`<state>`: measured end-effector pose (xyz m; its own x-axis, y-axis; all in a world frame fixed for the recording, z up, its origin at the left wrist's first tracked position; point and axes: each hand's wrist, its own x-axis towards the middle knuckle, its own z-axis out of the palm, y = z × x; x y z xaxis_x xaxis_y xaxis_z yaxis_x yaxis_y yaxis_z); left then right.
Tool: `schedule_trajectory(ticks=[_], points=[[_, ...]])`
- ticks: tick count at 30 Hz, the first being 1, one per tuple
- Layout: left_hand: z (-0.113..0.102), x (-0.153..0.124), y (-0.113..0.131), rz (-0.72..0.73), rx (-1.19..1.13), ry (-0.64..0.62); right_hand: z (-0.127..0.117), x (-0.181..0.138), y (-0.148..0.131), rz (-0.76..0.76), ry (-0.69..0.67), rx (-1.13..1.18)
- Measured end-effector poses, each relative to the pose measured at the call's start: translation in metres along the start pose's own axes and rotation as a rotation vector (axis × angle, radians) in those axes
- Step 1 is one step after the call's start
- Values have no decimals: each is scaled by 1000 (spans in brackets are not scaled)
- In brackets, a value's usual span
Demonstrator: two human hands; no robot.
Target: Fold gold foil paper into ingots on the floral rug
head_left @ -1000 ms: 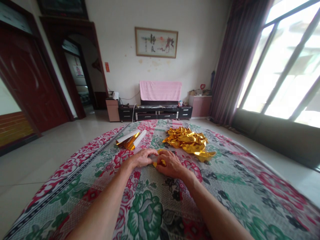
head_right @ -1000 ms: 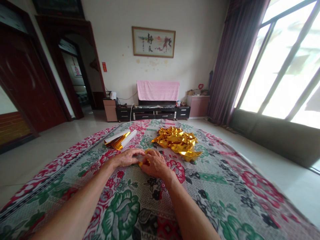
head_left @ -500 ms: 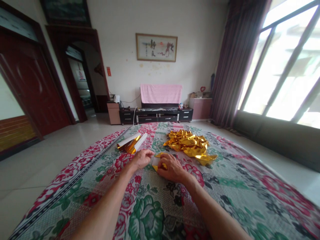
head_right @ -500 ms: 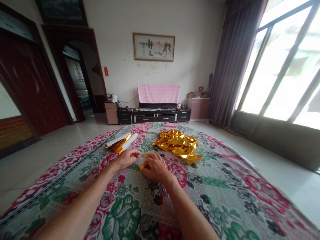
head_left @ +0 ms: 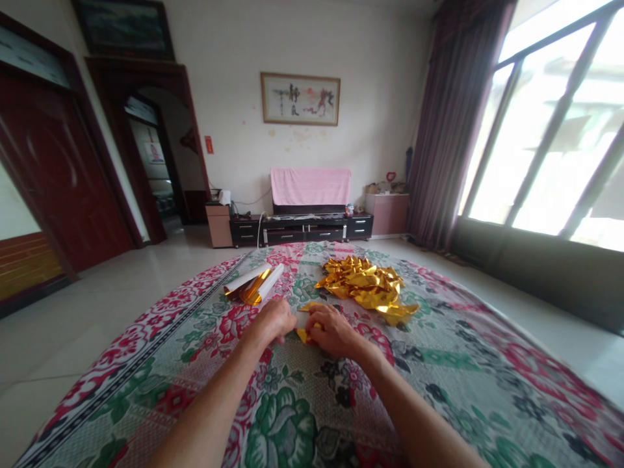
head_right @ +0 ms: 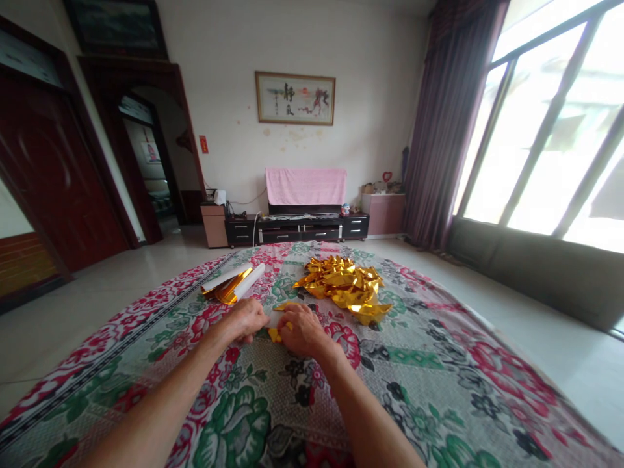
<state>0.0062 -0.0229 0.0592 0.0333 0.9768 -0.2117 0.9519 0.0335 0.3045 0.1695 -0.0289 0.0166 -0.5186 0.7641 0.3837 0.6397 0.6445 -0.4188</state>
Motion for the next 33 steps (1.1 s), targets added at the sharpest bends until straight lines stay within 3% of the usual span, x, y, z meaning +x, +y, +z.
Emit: schedule_trajectory(ticks=[8,13,17,24,33], points=[[16,20,-12,70,-217,-29,-13,0,-8,20,-133,-29],[16,22,-16,82,-225,24,-5,-2,-12,129,-115,-89],[11,13,-11,87,-240,-43,-4,-2,-13,160,-109,-108],[13,12,-6,97,-282,-74,-26,-4,-14,-11,-310,-66],[18,28,-17,170,-293,64,-11,-3,-6,12,-182,-39]])
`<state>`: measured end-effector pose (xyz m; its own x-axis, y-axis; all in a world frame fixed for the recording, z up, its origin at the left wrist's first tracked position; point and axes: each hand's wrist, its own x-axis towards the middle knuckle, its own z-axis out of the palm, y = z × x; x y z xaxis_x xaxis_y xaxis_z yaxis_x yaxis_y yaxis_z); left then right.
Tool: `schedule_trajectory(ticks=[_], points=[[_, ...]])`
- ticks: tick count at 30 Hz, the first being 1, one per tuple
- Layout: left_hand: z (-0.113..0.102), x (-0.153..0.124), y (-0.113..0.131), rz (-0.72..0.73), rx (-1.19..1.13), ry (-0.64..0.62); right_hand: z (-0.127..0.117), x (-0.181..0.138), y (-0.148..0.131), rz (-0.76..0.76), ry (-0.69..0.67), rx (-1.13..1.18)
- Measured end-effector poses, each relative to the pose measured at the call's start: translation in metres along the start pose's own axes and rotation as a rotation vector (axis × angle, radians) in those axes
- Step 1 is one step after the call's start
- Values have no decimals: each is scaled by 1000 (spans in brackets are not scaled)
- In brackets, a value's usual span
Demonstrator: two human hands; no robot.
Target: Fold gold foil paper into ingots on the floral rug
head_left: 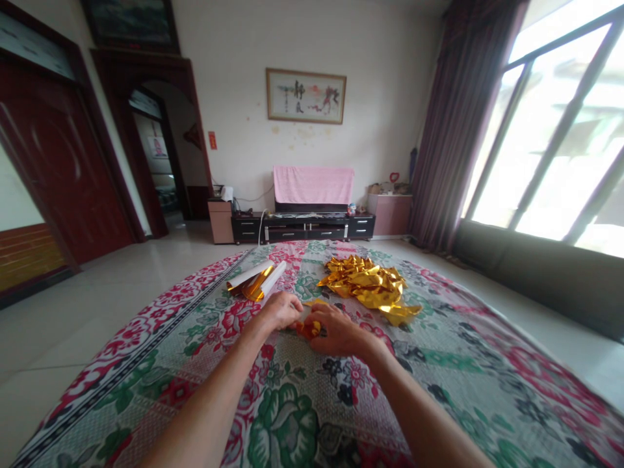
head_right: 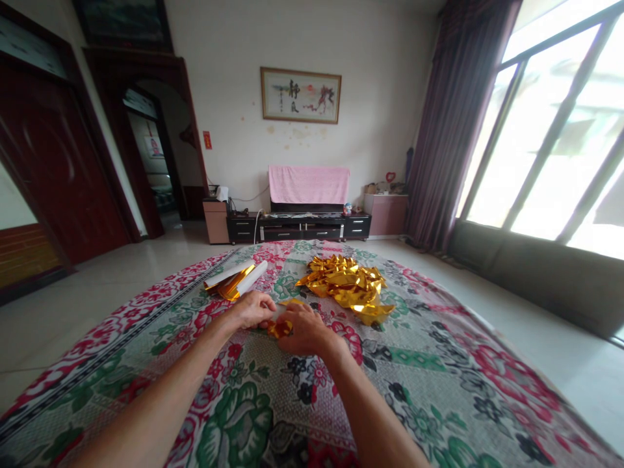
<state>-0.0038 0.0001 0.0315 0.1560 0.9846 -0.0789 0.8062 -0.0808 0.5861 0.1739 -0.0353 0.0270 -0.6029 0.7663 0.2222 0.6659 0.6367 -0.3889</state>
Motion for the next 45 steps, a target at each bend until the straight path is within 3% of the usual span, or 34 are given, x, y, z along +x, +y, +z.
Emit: schedule_trajectory(ticks=[8,18,28,39,45], points=[[-5,-12,7,149,0,-133,-3,0,-2,-49,12,-10],[-6,-13,5,193,83,-157,-11,-7,6,-231,73,90],[-7,-15,4,225,91,-155,-1,-24,-2,-237,129,0],[-9,-15,5,248,43,-233,-13,-16,-6,-312,19,-66],[-7,-14,3,253,38,-221,-4,-23,-10,-272,100,-97]])
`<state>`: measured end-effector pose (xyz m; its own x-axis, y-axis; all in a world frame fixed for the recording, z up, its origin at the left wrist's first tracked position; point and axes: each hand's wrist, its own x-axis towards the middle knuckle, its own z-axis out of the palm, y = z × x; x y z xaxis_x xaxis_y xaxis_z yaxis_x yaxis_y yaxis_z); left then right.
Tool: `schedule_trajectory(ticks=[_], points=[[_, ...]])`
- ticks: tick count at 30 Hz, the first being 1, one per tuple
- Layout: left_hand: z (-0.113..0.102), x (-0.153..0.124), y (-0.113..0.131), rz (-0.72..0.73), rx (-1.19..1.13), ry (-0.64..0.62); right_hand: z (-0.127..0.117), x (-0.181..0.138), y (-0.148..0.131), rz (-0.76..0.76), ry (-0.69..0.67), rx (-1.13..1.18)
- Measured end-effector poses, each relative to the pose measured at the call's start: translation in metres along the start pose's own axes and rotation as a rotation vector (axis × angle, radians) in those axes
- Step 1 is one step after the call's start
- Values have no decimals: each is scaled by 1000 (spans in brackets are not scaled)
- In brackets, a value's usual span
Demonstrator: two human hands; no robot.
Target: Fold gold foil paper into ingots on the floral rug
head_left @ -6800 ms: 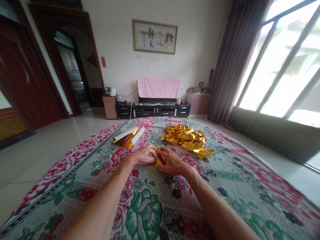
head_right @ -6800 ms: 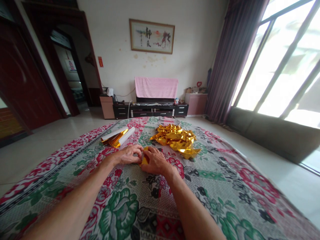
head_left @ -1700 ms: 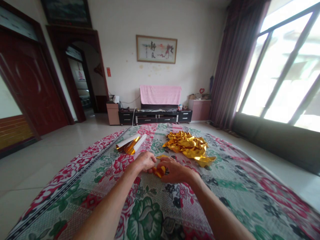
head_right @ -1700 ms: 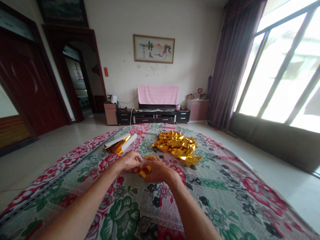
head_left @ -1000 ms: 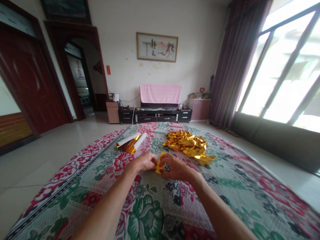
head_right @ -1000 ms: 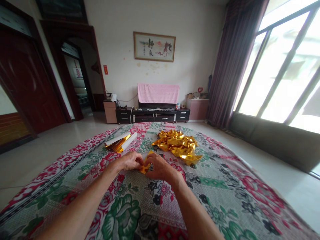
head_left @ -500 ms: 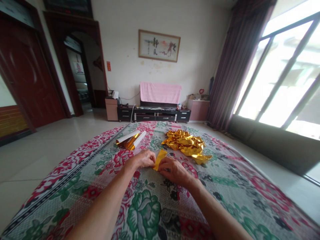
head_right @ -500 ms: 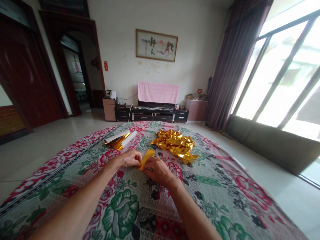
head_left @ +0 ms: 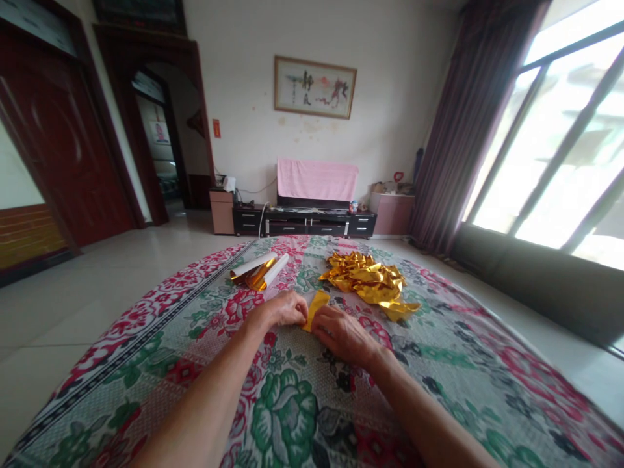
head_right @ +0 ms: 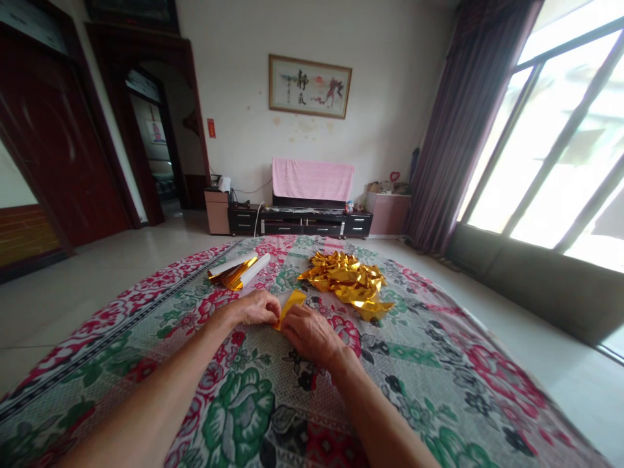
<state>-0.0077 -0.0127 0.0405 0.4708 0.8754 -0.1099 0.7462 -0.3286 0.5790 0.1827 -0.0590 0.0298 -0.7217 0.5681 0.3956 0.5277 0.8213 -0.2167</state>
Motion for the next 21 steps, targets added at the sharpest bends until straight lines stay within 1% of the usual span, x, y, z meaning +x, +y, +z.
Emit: schedule_trajectory(ticks=[6,11,17,21], points=[[0,1,-1,-11,6,-21,8,0,-1,64,62,75],[-1,1,-1,-15,-4,-13,14,4,-2,132,131,96],[1,2,-1,-25,-20,-21,17,3,0,93,169,163],[0,2,-2,-9,-20,-21,15,3,1,38,154,168]])
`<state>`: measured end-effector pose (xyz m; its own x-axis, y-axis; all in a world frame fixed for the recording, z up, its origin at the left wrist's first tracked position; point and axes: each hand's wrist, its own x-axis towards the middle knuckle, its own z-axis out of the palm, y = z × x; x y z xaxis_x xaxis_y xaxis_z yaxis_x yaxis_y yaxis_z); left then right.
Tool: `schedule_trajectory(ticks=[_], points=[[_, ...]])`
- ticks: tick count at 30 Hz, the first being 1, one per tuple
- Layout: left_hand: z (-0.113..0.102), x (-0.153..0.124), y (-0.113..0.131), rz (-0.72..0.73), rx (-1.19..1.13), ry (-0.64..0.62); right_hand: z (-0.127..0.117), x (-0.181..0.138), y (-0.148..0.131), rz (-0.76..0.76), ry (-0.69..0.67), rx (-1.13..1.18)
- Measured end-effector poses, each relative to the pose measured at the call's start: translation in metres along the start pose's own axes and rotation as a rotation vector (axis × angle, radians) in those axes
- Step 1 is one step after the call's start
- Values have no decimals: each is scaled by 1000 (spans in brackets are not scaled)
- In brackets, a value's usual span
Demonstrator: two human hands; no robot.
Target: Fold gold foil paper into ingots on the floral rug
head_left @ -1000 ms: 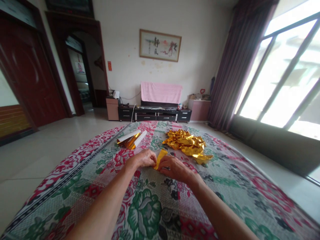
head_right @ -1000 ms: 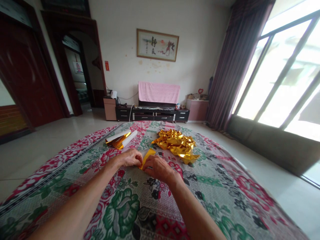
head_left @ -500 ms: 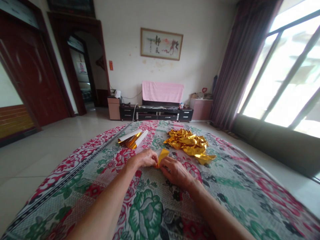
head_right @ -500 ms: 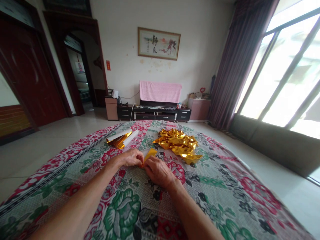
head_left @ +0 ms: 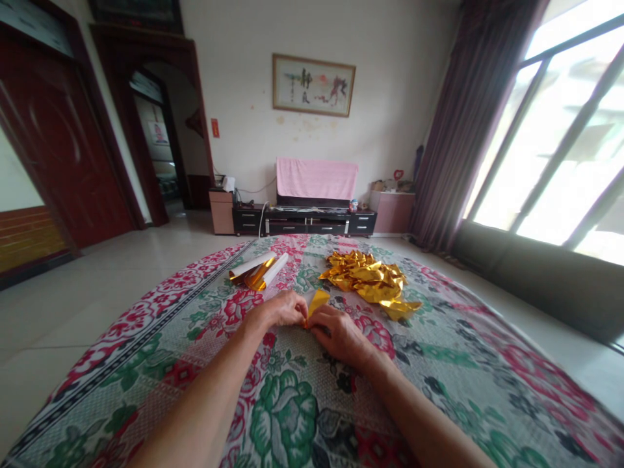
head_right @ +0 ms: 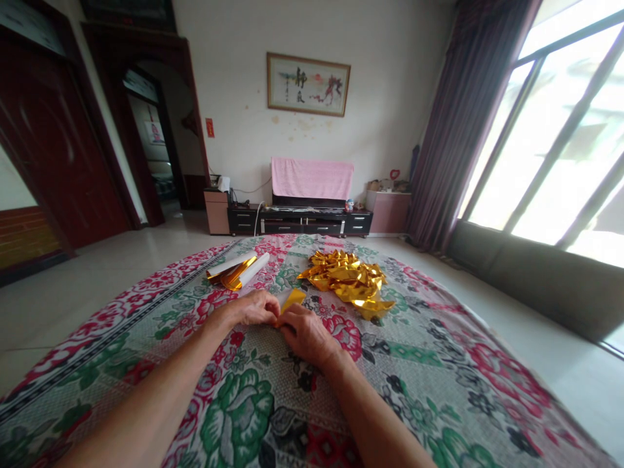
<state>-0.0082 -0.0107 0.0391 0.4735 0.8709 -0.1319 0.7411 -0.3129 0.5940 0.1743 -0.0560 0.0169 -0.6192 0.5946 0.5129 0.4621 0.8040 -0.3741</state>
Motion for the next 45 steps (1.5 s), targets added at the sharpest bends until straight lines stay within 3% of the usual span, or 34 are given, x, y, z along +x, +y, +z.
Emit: schedule_trajectory(ticks=[5,14,26,37,45], points=[[-2,-2,-1,18,-30,-31,-2,2,-1,-33,-33,-6],[-6,-6,2,33,-63,-65,-1,5,-1,41,2,-21],[-6,-6,-1,57,-8,-50,12,13,11,244,72,-72],[-6,-8,3,30,36,-23,1,26,14,287,-95,-72],[-7,-9,6,43,30,-56,1,26,14,279,-80,-76]])
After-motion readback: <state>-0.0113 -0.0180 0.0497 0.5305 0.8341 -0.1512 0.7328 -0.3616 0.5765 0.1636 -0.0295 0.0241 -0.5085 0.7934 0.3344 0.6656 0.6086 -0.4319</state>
